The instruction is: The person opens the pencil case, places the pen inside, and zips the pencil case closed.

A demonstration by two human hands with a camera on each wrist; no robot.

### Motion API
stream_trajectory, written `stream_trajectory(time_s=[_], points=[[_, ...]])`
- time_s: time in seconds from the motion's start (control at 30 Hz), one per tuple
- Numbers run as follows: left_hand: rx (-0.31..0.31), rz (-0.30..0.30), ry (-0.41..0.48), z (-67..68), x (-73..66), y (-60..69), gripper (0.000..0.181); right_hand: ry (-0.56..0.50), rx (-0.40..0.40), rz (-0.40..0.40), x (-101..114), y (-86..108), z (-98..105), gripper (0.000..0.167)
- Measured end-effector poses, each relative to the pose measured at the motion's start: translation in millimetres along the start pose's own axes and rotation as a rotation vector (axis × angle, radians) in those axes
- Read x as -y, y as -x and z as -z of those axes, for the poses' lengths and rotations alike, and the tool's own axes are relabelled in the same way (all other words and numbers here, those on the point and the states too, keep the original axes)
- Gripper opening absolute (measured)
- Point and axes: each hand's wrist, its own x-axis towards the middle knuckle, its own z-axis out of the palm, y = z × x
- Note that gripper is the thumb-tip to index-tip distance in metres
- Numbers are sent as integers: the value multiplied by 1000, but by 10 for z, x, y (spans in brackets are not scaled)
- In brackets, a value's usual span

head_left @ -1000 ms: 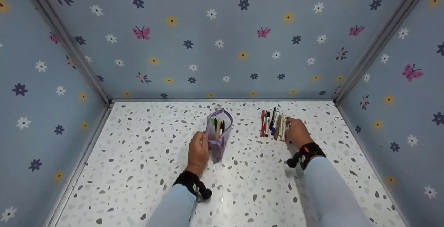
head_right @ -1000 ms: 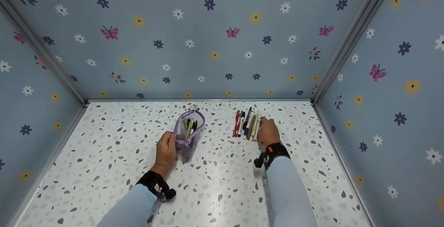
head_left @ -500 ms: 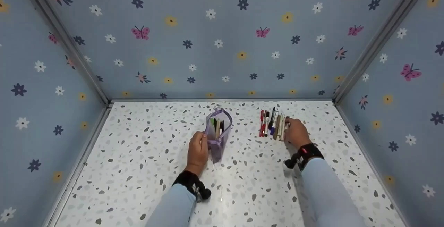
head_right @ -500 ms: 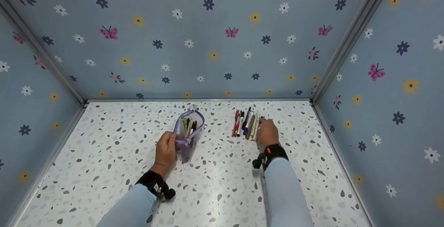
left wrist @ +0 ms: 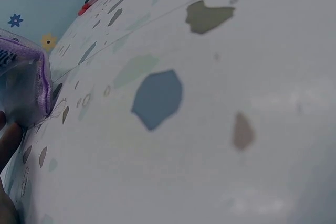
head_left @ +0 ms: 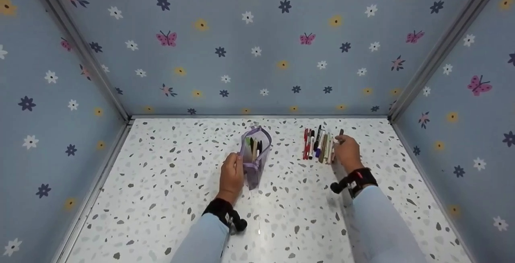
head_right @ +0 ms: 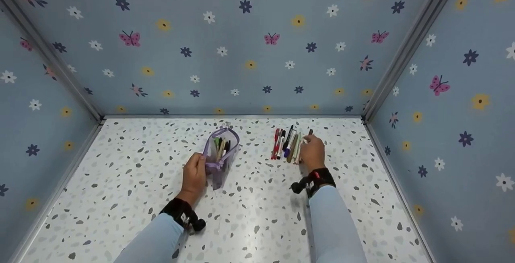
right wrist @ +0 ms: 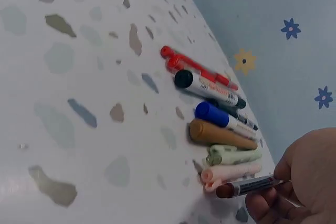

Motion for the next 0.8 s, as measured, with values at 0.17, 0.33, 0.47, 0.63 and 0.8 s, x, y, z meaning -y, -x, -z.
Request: stream_trajectory(time_s=[0.17,0.33,0.47,0.63,0.8], points=[[9,33,18,12,-4,10,24,-92,-56,51,389,80,-130,43],[-15,4,46,4,20,24,22,-205,-36,119,860,228,-387,37],[-52,-81,79,-38,125,29,26,-271,0,194,1177,361,-657,32],[-34,-101,72,-56,155,35,25,-306,29,275,1430,492,-1007,27],[-22,-106,30,-24,98,56,22,-224,115,324,1546,634,-1290,26]])
